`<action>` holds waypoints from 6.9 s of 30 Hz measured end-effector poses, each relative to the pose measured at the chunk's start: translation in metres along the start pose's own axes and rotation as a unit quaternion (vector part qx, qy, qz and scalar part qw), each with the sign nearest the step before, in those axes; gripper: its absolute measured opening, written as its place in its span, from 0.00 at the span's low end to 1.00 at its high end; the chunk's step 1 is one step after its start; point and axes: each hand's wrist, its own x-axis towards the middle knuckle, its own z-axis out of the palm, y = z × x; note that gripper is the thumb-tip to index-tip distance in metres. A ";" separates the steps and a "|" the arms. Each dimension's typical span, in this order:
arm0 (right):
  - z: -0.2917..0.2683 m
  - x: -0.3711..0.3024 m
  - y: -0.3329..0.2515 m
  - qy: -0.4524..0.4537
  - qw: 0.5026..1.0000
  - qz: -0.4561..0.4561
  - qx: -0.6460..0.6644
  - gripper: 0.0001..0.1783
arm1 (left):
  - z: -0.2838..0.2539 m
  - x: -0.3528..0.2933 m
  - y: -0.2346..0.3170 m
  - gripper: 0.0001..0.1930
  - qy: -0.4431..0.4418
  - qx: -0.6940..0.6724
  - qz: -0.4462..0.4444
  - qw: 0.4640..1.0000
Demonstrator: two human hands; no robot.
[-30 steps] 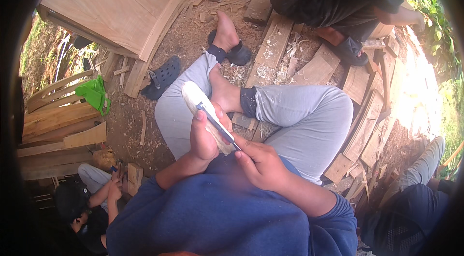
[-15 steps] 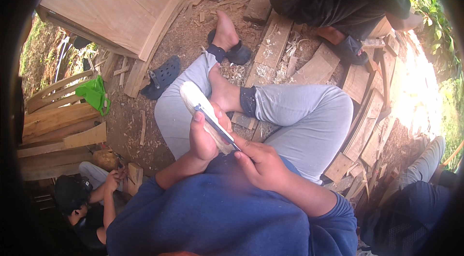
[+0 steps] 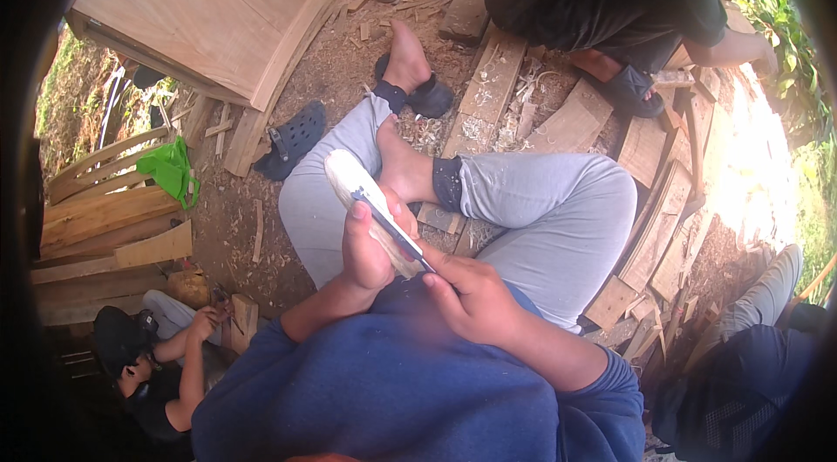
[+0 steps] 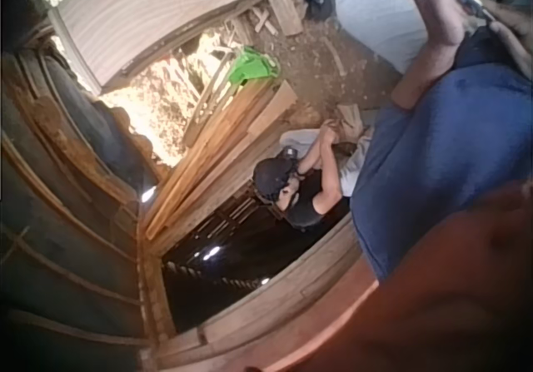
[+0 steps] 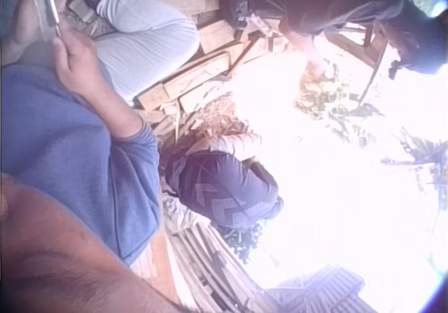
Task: The person sits on the ground and carves a small piece of wood using a chisel. They hold the wood in their left hand and use the chisel in their right hand to shave off thin layers, creating wood shavings that fall onto their lap and the ground.
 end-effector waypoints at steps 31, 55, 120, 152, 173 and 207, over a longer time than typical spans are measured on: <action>-0.010 0.013 -0.004 -0.097 0.920 0.218 0.310 0.17 | -0.001 0.022 0.021 0.26 -0.033 0.093 0.052 0.994; 0.016 0.019 -0.023 -0.041 0.931 0.154 0.328 0.23 | 0.032 0.035 0.039 0.35 -0.073 0.041 0.158 0.984; 0.013 0.010 -0.018 -0.033 0.961 0.154 0.228 0.19 | 0.034 0.031 0.034 0.35 -0.103 0.055 0.196 0.974; 0.008 0.015 -0.022 -0.022 0.974 0.130 0.184 0.18 | 0.034 0.030 0.033 0.30 -0.086 0.097 0.189 0.973; 0.008 0.015 -0.022 -0.016 0.979 0.119 0.164 0.18 | 0.038 0.028 0.032 0.32 -0.087 0.084 0.205 0.971; 0.013 0.012 -0.021 -0.012 0.965 0.141 0.221 0.19 | 0.033 0.026 0.035 0.26 -0.109 0.086 0.173 0.975</action>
